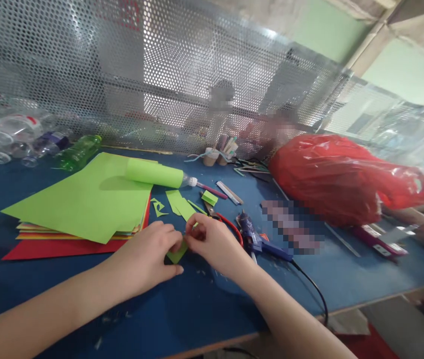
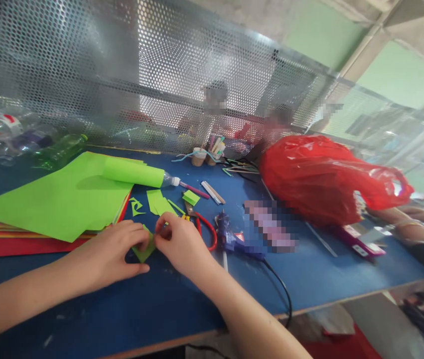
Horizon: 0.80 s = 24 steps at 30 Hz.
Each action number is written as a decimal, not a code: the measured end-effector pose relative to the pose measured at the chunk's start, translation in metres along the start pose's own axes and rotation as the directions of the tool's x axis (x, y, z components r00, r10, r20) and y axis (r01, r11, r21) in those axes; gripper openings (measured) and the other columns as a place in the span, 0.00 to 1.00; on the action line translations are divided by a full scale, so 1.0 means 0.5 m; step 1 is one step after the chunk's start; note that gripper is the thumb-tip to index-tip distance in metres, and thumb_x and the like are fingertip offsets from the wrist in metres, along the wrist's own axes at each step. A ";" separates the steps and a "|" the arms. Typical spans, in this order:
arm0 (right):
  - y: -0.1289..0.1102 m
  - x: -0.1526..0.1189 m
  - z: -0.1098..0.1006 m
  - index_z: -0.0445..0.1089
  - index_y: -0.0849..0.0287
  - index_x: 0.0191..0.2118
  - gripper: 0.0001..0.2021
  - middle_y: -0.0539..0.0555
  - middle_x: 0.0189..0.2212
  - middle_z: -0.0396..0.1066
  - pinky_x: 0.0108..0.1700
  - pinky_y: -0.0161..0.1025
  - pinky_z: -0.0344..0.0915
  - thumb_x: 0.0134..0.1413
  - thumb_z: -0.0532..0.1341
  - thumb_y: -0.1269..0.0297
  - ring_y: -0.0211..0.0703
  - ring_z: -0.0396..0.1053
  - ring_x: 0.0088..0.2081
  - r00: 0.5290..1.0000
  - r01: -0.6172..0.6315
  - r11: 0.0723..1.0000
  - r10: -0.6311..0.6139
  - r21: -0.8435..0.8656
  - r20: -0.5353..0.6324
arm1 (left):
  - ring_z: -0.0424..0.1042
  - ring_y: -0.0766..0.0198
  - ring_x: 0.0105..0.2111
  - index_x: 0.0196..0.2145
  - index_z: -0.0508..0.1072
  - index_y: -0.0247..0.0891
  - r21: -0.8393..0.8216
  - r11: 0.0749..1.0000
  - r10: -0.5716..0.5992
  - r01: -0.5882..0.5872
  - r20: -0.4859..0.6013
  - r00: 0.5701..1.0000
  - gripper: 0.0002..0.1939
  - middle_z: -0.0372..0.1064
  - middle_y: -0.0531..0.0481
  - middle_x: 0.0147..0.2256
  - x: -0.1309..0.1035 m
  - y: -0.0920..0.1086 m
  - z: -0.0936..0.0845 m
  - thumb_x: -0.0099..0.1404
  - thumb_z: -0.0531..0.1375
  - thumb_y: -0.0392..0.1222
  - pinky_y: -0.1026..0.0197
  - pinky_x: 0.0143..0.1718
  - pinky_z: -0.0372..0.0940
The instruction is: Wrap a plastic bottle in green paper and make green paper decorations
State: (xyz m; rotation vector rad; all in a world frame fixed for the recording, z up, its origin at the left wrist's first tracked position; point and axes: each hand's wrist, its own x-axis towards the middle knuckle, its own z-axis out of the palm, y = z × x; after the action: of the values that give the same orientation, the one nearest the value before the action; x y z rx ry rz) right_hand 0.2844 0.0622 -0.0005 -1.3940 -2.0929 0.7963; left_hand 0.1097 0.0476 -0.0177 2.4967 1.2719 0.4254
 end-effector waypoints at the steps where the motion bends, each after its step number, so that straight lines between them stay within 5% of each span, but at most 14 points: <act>1: 0.005 0.003 -0.002 0.68 0.57 0.32 0.08 0.45 0.20 0.70 0.28 0.30 0.59 0.47 0.58 0.76 0.35 0.67 0.24 1.000 0.011 1.000 -0.011 -0.009 0.009 | 0.66 0.55 0.37 0.30 0.67 0.40 -0.026 1.000 0.012 -0.012 0.003 1.000 0.10 0.66 0.50 0.33 0.001 -0.009 -0.005 0.54 0.64 0.44 0.55 0.37 0.62; 5: 0.024 0.015 -0.007 0.73 0.57 0.38 0.11 0.50 0.29 0.75 0.32 0.33 0.62 0.52 0.56 0.75 0.39 0.71 0.30 0.998 0.049 0.997 -0.047 -0.065 0.042 | 0.64 0.52 0.47 0.41 0.68 0.44 -0.114 0.992 0.054 -0.053 0.006 0.999 0.18 0.65 0.48 0.45 0.004 -0.056 -0.024 0.53 0.64 0.47 0.54 0.45 0.62; 9: 0.029 0.022 -0.012 0.75 0.56 0.39 0.13 0.50 0.31 0.75 0.34 0.34 0.62 0.54 0.55 0.74 0.39 0.70 0.30 0.994 0.086 0.988 -0.076 -0.131 0.080 | 0.62 0.53 0.52 0.41 0.68 0.45 -0.169 0.984 0.055 -0.048 0.037 0.998 0.16 0.63 0.48 0.51 0.009 -0.083 -0.032 0.54 0.63 0.44 0.54 0.50 0.60; 15: 0.029 0.022 -0.016 0.74 0.57 0.39 0.14 0.49 0.31 0.74 0.34 0.34 0.60 0.55 0.53 0.75 0.37 0.67 0.30 0.993 0.090 0.987 -0.079 -0.132 0.087 | 0.63 0.55 0.50 0.39 0.68 0.44 -0.196 0.978 0.088 -0.075 0.060 0.994 0.12 0.65 0.49 0.47 0.014 -0.075 -0.032 0.56 0.62 0.41 0.54 0.51 0.59; 24: 0.031 0.021 -0.011 0.74 0.58 0.37 0.11 0.51 0.32 0.74 0.36 0.34 0.62 0.53 0.55 0.75 0.38 0.69 0.33 0.991 0.125 0.983 -0.118 -0.131 0.063 | 0.68 0.61 0.35 0.33 0.68 0.40 -0.202 0.974 0.123 -0.107 0.071 0.990 0.04 0.65 0.51 0.37 0.018 -0.069 -0.038 0.61 0.57 0.42 0.59 0.39 0.63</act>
State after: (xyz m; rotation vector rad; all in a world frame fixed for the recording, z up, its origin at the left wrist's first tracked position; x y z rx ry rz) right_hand 0.2943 0.0779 -0.0066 -1.3102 -2.2877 0.6617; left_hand 0.0821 0.0770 -0.0132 2.3999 1.0046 0.4468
